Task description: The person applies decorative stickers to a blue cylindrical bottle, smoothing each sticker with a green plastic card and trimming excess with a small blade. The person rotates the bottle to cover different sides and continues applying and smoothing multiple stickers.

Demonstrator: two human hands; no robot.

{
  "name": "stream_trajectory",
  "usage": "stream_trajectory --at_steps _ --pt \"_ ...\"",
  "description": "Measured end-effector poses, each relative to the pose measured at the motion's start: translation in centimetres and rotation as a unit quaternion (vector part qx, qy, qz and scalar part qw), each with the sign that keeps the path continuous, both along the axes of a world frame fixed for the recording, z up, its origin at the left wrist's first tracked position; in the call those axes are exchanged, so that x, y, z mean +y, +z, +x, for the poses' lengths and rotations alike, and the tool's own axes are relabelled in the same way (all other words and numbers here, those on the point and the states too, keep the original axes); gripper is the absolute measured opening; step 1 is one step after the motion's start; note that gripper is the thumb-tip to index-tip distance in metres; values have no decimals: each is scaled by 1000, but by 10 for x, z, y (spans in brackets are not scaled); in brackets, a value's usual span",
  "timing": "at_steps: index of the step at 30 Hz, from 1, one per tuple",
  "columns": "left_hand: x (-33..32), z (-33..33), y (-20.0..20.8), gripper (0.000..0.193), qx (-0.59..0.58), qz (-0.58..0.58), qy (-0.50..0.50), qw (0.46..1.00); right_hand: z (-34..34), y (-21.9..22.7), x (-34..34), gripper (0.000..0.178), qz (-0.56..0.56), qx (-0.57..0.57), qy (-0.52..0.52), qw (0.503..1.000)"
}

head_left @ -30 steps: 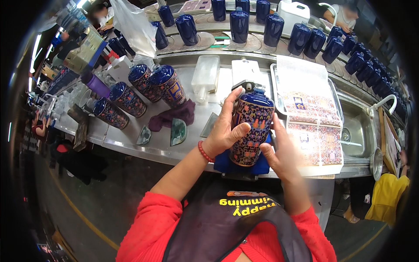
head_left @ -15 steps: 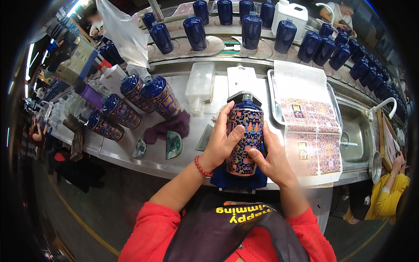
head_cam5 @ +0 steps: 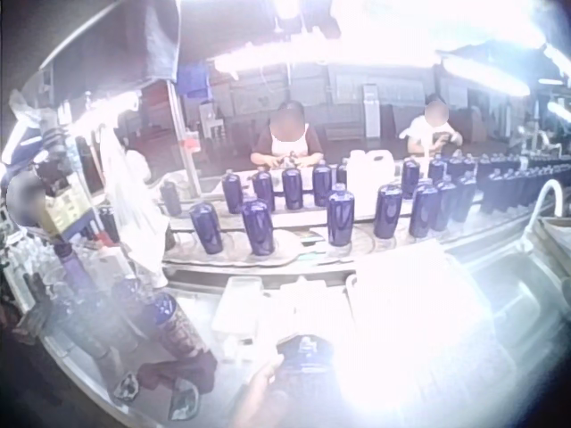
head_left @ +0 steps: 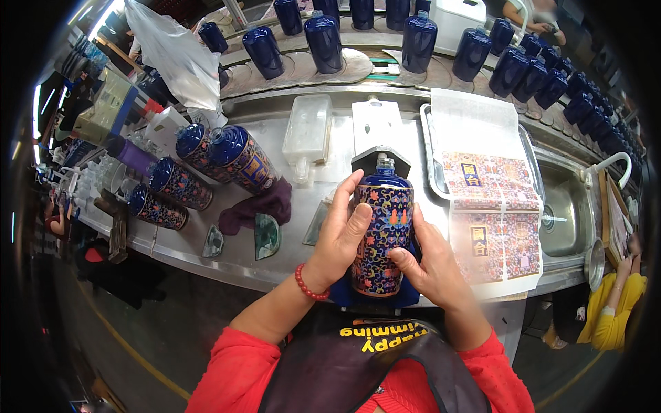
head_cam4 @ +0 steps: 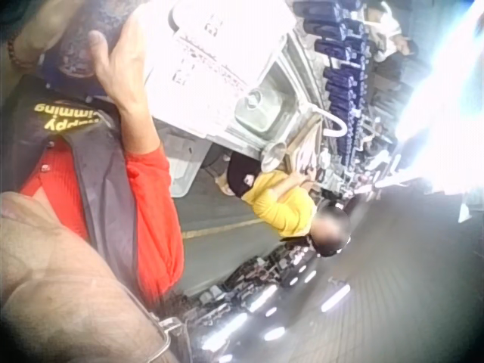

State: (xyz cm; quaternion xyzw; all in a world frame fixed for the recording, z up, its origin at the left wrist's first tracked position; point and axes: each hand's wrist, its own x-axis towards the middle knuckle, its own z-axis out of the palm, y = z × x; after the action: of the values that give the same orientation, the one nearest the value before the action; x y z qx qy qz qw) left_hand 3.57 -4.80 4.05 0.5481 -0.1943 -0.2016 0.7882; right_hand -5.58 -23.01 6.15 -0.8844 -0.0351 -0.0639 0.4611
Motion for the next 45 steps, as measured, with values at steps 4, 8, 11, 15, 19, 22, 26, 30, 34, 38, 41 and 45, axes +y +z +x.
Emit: stream_trajectory --at_steps 4,8,11,15,19,22,26,30,34,38,41,45 --pt "0 1 2 72 22 -4 -2 1000 1 5 -2 87 16 20 12 1000" --pt "2 5 5 73 63 -7 -34 997 2 9 -4 85 22 50 13 998" --pt "1 2 7 73 85 -15 -31 996 4 11 -3 84 18 61 18 998" --pt "-3 5 8 72 108 -26 -18 994 10 15 -4 83 15 79 12 997" --pt "-6 15 7 72 83 -28 -15 996 18 17 -7 82 26 79 8 997" --pt "-6 22 1 76 50 -18 -16 998 22 15 -8 80 65 90 9 994" --pt "4 15 -7 88 -182 130 67 972 17 8 -9 75 -11 34 -10 999" --pt "13 10 -6 93 -449 275 126 841 3 -3 -11 82 -2 -17 -23 1000" --pt "8 16 5 89 -526 325 114 778 -13 -19 -10 90 -73 -89 -15 993" --pt "9 28 12 85 -539 337 84 767 -28 -37 -2 107 -111 -147 19 983" --pt "13 33 9 82 -523 313 100 786 -35 -46 5 114 -139 -169 31 975" --pt "16 32 1 79 -497 292 100 811 -35 -52 15 100 -184 -189 -20 964"
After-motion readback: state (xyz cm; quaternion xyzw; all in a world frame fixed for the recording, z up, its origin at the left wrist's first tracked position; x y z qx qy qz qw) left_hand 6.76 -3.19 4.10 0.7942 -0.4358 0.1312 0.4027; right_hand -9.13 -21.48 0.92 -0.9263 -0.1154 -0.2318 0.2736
